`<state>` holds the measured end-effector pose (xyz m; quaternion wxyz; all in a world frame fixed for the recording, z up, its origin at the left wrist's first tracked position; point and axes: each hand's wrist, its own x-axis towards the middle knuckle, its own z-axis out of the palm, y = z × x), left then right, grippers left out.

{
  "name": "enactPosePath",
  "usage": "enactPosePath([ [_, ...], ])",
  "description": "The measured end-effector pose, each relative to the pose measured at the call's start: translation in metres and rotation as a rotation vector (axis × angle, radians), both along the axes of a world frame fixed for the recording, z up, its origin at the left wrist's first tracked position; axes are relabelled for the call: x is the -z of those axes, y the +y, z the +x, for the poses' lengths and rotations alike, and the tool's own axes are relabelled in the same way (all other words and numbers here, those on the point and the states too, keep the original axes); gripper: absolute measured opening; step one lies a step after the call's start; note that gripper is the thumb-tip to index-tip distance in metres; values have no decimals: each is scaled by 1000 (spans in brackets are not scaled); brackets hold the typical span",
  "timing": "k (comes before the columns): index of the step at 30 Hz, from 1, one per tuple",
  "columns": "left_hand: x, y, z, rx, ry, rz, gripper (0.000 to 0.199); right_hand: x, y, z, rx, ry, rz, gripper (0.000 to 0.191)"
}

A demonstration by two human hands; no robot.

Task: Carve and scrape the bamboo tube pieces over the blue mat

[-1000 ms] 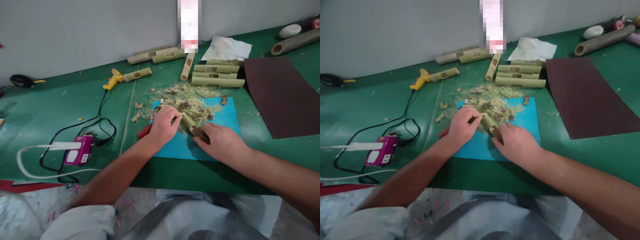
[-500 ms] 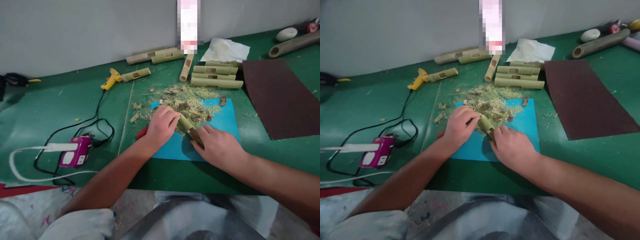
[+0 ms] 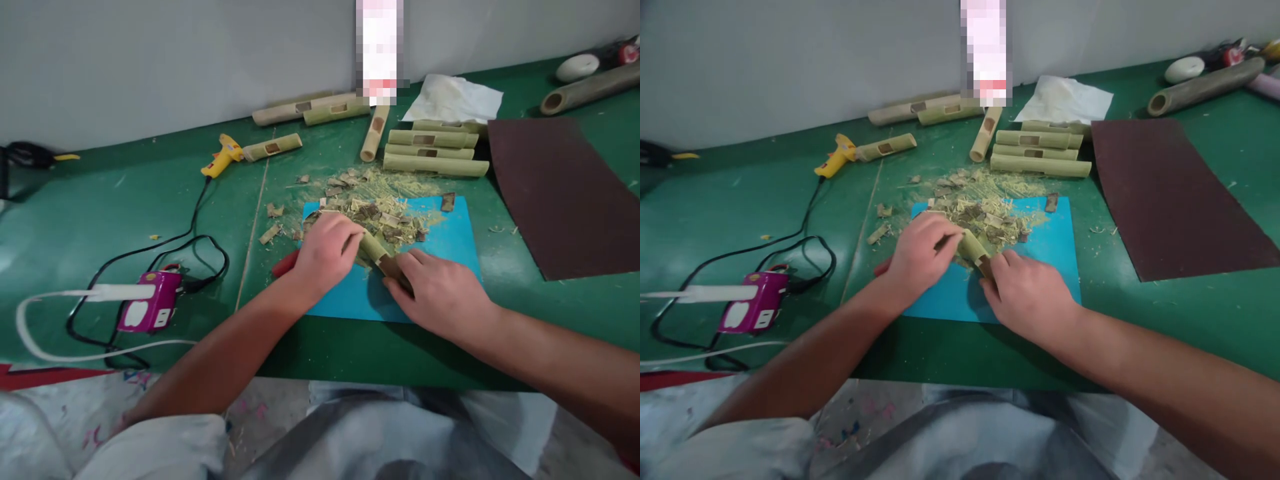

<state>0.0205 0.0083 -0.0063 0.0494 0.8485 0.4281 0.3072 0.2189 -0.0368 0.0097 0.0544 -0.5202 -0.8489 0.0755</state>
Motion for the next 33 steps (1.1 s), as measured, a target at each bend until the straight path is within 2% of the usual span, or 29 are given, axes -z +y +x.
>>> enactPosePath([
  [5, 0, 1, -1, 38, -2, -26, 15, -1, 0, 1, -24, -39, 38, 24],
  [8, 0, -1, 1, -2, 9, -10, 15, -1, -1, 1, -31, -54, 72, 22],
  [12, -2, -3, 3, 52, 40, -8, 17, -1, -2, -1, -69, -62, 121, 18],
  [15, -3, -2, 2, -5, 11, 6, 18, -2, -3, -1, -80, -70, 161, 18],
  [23, -4, -1, 0, -1, -2, -6, 16, -1, -4, -1, -116, -81, 224, 18],
  [26, -5, -3, 2, 39, 9, -21, 17, 0, -4, -1, -119, -57, 232, 19],
  [29, -6, -5, 3, 4, 2, -11, 16, 1, -3, -2, -88, -19, 228, 20],
  [33, -6, -10, 4, 82, 47, -17, 18, 2, -3, -2, -58, 10, 141, 18],
])
